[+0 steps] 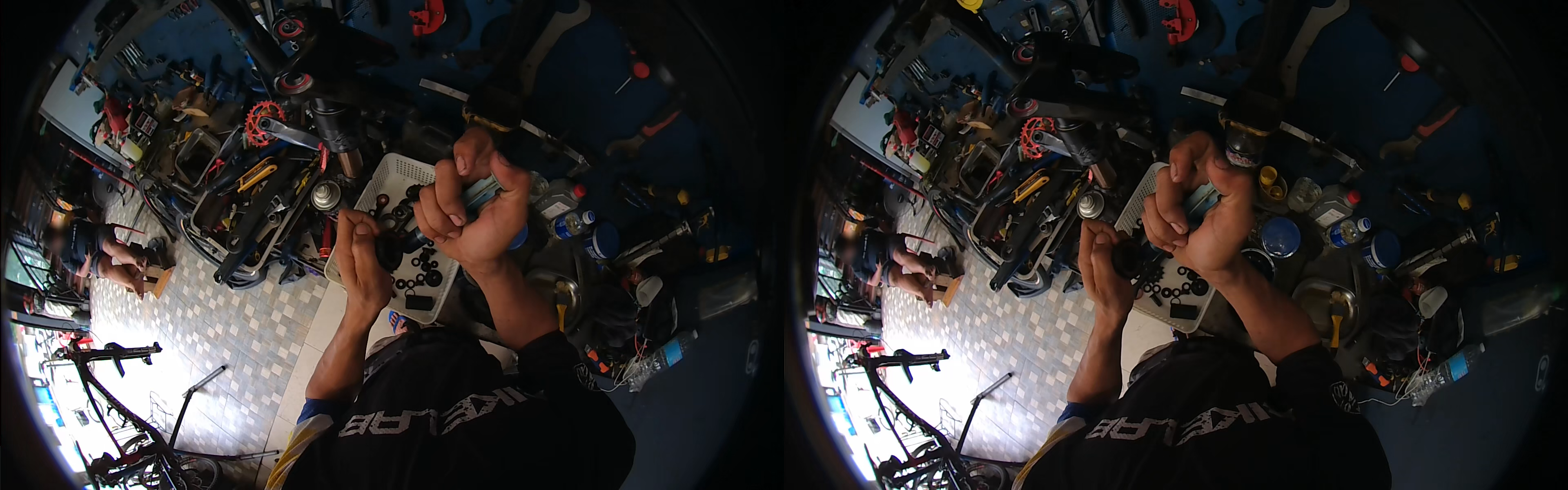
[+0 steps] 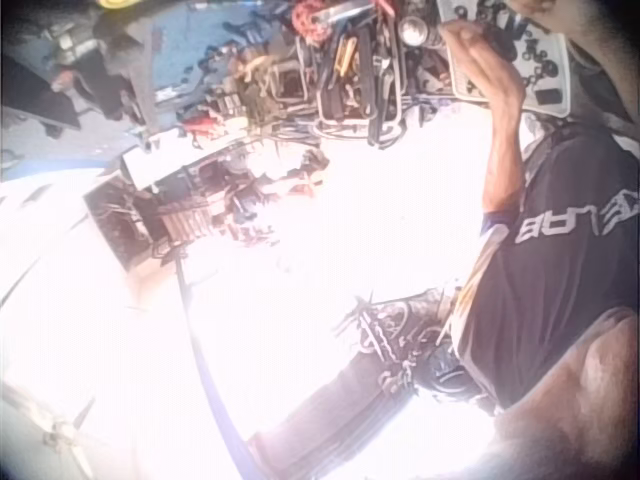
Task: The person stands at a workbench and assembles small mechanical components, including gears and rings, by hand. They repeatedly pick up parts from a white basket, apply lubricant from a small bottle, and fit the pieces together.
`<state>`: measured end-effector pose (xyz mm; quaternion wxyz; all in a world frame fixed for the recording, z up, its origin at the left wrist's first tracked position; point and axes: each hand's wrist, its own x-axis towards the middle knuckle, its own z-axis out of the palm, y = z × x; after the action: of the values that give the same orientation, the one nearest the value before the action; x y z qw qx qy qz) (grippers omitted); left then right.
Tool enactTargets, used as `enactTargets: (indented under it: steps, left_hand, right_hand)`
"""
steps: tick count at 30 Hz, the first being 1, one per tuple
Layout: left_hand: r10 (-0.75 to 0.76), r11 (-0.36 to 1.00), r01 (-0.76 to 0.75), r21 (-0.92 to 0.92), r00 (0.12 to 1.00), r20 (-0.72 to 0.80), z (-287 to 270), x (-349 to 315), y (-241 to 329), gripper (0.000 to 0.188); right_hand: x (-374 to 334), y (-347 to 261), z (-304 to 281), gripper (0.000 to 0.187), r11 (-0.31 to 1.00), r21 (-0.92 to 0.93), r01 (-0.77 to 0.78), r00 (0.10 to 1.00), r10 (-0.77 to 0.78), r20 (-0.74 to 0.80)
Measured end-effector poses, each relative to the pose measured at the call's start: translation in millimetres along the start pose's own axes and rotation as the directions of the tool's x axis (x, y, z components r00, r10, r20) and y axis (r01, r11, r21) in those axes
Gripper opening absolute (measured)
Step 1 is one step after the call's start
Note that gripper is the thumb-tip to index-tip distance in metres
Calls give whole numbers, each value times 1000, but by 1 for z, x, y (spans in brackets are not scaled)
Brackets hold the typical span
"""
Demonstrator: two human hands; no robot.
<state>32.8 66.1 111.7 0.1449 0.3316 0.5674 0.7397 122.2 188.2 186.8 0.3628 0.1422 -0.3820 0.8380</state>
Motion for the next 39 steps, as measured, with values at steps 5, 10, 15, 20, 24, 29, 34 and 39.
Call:
enactTargets:
  steps: [5,10,15,20,24,29,34,39]
  left_hand:
    - [1,999,-1,32,1000,-13,0,0,2,23]
    - [12,999,-11,50,1000,-8,-2,0,3,23]
    - [31,998,-31,53,999,-9,-2,0,-1,23]
    - [8,999,-9,34,1000,4,-5,-1,1,26]
    - [32,996,-35,-80,999,-41,-17,6,4,25]
    - [5,991,8,-132,995,96,-32,11,10,26]
    - [11,995,6,-97,983,184,-29,12,13,27]
    - [50,995,-66,74,980,194,-28,12,8,28]
  right_hand:
    - [1,0,2,36,1000,-12,4,1000,-4,16]
    - [1,1,3,35,1000,-20,11,999,-11,30]
    - [-1,1,4,37,999,-49,11,1000,-10,18]
    - [-4,-2,5,41,956,-268,121,983,-78,164]
    - [-8,-22,-1,51,790,-552,266,948,-109,299]
    - [-14,-50,2,53,90,-869,486,783,397,479]
    - [-19,-40,8,58,-133,-852,506,714,618,328]
    - [-21,-32,6,53,-185,-827,530,737,583,342]
